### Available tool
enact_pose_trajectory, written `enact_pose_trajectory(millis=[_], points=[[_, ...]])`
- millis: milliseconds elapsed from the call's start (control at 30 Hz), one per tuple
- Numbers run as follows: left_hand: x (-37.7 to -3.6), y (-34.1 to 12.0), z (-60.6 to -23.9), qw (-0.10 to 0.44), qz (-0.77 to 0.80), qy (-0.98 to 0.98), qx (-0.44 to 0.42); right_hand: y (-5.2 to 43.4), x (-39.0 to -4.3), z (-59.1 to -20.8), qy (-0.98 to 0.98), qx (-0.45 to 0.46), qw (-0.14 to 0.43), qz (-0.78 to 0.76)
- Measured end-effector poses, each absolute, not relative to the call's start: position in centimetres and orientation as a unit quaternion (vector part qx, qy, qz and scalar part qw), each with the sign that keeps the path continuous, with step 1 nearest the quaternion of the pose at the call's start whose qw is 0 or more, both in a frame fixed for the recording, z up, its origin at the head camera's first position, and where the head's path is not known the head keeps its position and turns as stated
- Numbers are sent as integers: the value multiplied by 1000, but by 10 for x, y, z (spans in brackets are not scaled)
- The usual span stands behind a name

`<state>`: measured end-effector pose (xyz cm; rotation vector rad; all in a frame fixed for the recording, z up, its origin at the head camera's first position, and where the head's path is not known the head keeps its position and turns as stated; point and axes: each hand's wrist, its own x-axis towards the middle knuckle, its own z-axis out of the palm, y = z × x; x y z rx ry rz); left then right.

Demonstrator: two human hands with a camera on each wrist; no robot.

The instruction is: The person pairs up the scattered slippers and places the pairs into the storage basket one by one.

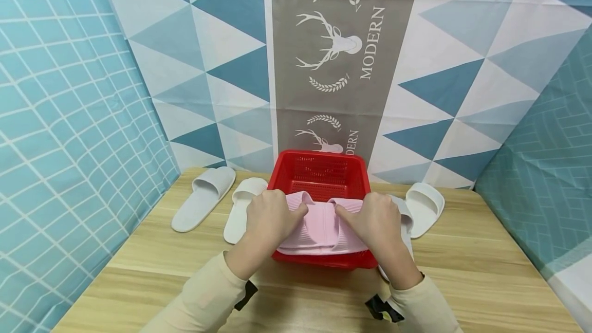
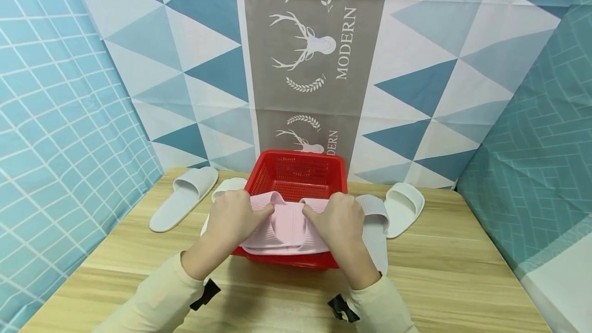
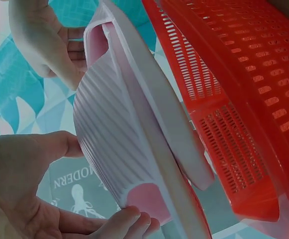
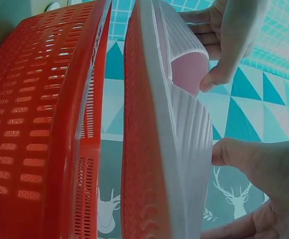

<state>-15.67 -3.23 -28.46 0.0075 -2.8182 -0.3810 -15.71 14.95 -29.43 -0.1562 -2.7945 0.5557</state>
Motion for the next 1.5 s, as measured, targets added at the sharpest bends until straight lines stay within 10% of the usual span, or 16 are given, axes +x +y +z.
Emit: enact_pose_trajectory(millis=[1500], points=[[-151, -37, -295, 229, -167, -959, -20, 152, -166, -311, -952, -40, 196, 234]])
